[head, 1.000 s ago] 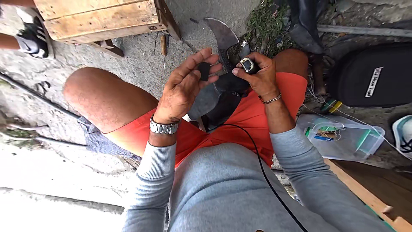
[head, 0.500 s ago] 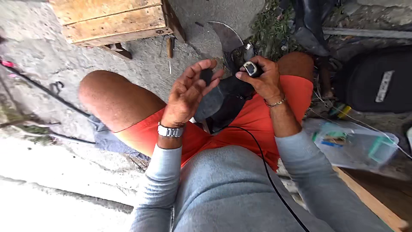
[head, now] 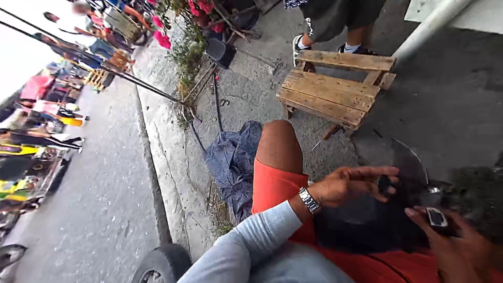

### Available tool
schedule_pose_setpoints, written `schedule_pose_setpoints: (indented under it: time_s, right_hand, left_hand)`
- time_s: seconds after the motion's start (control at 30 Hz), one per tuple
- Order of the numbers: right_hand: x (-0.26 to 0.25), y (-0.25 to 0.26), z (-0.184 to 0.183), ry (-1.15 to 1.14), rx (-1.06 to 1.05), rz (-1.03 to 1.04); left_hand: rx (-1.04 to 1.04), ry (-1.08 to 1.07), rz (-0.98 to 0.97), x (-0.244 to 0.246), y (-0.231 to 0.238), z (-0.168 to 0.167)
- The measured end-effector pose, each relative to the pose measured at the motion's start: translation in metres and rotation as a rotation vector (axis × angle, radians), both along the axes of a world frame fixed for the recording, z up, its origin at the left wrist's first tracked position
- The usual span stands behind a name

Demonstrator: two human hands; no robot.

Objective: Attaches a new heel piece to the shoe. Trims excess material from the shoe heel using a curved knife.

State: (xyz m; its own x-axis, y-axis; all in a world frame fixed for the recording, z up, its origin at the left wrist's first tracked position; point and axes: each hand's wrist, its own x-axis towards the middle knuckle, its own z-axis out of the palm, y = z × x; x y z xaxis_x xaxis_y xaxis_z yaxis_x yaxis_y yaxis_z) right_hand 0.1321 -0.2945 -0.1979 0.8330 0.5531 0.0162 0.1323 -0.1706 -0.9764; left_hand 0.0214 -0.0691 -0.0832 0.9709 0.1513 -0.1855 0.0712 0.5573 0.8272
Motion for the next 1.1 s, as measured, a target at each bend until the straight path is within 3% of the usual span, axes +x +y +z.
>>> schedule_pose_setpoints:
  time_s: [0.23,0.37,0.6,0.7,0.9,0.97,1.1]
  right_hand:
    - [-0.001,0.003,-0.002,-0.015,0.035,-0.014]
    - [-0.002,0.003,-0.003,-0.056,0.068,-0.019]
    - [-0.006,0.004,-0.003,-0.150,0.147,-0.103]
    - [-0.006,0.002,-0.005,-0.170,0.155,-0.131]
    - [-0.015,0.012,0.025,-0.282,0.019,-0.177]
    - [-0.020,0.010,0.027,-0.317,-0.007,-0.208]
    - [-0.014,0.010,0.029,-0.358,0.153,-0.242]
  left_hand:
    - [0.000,0.011,0.046,0.000,-0.003,-0.013]
    - [0.150,0.105,0.081,-0.003,-0.010,-0.007]
    - [0.494,0.083,0.033,-0.001,-0.028,-0.001]
    - [0.541,0.055,0.023,0.001,-0.035,0.001]
    - [0.721,0.001,0.042,0.000,-0.037,0.009]
    - [0.805,-0.001,-0.054,-0.004,-0.038,0.006]
    - [0.915,-0.097,-0.084,-0.002,-0.045,0.005]
